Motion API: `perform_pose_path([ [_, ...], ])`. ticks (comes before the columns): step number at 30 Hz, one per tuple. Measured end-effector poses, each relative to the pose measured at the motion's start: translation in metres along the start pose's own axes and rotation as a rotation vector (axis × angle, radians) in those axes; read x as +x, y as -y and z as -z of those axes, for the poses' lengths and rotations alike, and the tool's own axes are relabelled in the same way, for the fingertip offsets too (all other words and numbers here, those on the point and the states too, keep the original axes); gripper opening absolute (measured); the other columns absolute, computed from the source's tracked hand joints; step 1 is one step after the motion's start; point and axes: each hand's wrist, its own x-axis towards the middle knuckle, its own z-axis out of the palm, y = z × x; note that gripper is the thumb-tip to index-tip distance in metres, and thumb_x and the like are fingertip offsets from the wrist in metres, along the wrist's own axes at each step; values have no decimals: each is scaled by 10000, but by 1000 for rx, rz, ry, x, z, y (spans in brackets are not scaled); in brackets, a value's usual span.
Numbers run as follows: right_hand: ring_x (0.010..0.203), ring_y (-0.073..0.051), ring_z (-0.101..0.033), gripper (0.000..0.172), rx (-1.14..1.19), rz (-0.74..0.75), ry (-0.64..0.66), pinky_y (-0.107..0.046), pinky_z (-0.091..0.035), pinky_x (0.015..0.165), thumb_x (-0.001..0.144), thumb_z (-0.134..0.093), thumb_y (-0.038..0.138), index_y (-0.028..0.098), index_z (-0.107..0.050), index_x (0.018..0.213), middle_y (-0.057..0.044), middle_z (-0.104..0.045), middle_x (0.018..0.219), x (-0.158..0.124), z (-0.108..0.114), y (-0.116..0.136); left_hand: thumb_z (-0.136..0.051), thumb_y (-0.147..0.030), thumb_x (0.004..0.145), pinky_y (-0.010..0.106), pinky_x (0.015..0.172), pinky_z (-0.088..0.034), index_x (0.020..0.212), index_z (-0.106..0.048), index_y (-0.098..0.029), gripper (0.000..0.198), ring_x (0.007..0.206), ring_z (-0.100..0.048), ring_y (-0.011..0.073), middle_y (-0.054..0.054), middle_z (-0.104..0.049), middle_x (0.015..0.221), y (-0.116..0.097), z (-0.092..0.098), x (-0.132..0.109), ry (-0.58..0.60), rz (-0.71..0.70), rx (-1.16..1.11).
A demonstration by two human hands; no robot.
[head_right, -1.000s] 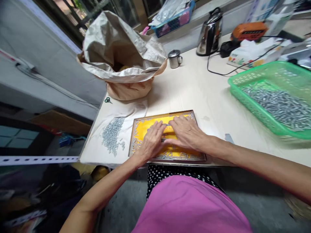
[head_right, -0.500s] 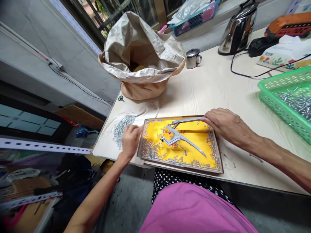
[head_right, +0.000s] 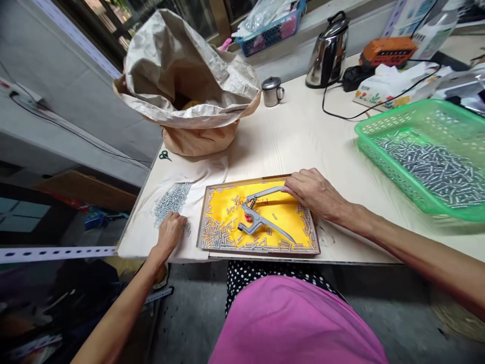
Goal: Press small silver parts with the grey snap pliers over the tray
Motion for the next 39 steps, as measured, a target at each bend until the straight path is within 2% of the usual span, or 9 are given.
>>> perform_pose_path([
  [12,726,-168,-483,342,-35,84,-29,-315,-339,769,1031,-373,363,198,-528,775,-29,-591,741,3,-1,7,-394,-144,942,338,811,-440,898,-691,-151,301,956,-563,269,124,-663,918,7,-15,-10,-112,21,-111],
  [16,728,-168,-481,369,-37,80,-14,-322,-335,777,1035,-352,373,198,-537,768,-33,-595,745,4,0,8,-394,-230,961,345,877,-453,952,-710,-145,327,982,-585,260,130,-683,947,8,-14,-12,-197,89,-231],
  [19,717,-167,-471,406,-21,64,11,-333,-329,779,1039,-320,392,202,-556,767,-36,-600,744,5,1,10,-451,-248,928,350,895,-471,977,-721,-136,296,977,-622,252,128,-713,979,3,-3,-14,-238,165,-435],
  [22,721,-169,-467,420,-30,66,9,-342,-321,791,1038,-316,396,202,-566,762,-38,-595,734,8,0,12,-579,-320,862,312,812,-517,930,-742,-166,234,857,-681,215,81,-754,947,-22,21,-14,-230,274,-840],
  [25,722,-166,-458,416,-61,91,-14,-344,-310,798,1036,-330,397,200,-564,753,-36,-590,726,12,0,16,-681,-372,792,270,749,-537,894,-759,-179,232,796,-703,186,49,-773,889,-67,47,-13,-145,241,-1240],
  [27,715,-165,-445,420,-80,106,-21,-346,-299,797,1037,-326,399,201,-563,753,-34,-588,721,15,2,19,-707,-334,767,254,752,-540,834,-763,-177,180,803,-708,176,46,-776,883,-98,57,-10,-98,172,-1366],
  [30,712,-166,-431,436,-114,120,-14,-351,-286,798,1043,-302,400,204,-560,752,-31,-588,712,18,4,21,-716,-268,760,238,689,-533,773,-762,-173,106,736,-700,163,37,-771,808,-132,58,-6,-24,117,-1388],
  [34,718,-167,-433,427,-132,129,-22,-356,-276,790,1047,-299,381,201,-565,765,-29,-604,720,18,3,21,-728,-232,762,222,612,-513,753,-753,-162,75,657,-690,152,29,-759,735,-145,50,-2,39,107,-1346],
  [39,729,-167,-438,424,-114,118,-18,-357,-274,799,1048,-303,383,205,-569,769,-27,-616,737,16,0,19,-668,-191,838,196,490,-486,799,-711,-135,81,465,-643,128,-13,-653,491,-148,52,-2,265,185,-1418],
])
